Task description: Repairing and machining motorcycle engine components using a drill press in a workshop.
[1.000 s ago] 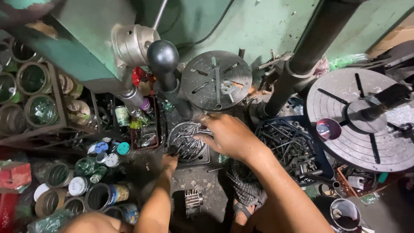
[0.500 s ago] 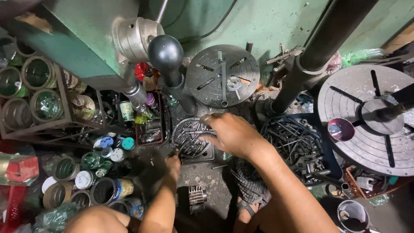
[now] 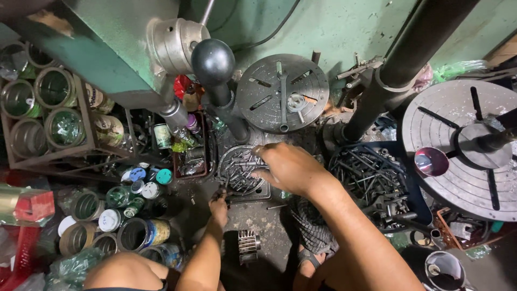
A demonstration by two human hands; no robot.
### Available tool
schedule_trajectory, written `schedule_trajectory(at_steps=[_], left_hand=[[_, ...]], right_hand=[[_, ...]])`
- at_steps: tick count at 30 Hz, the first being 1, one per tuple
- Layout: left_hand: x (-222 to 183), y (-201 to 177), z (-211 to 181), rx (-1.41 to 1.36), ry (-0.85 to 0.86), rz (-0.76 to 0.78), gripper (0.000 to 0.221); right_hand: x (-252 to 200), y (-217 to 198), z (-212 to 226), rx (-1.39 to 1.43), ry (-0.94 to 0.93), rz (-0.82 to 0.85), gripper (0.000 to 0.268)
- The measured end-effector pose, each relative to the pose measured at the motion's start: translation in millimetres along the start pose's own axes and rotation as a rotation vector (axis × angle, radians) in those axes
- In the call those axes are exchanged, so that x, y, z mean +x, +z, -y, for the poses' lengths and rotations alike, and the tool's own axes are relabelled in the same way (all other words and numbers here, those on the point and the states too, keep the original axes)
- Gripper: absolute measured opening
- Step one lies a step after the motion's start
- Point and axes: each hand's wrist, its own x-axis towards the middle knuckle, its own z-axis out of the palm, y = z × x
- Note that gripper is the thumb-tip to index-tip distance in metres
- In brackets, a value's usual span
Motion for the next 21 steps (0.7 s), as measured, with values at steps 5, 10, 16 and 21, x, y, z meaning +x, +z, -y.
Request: schedule_trajectory(at_steps=[5,10,16,21], left_hand=[[-20,-4,-13,-0.198,0.051,0.153,0.008],[10,-3,19,-0.163,0.039,0.172,0.014],[33,46,0,0.473,0.068,0.044,0.080],[40,50,-45,0.614,0.069,0.183,0.068]], right_hand=[[2,1,-2,0.019,-0.034,-0.005,0.042],[2,4,-1,0.028,-0.020,-0.002,0.041],[4,3,-1,-0.019,0.022,0.021,0.042],[7,12,2,-0.033,0.108,0.084,0.043]])
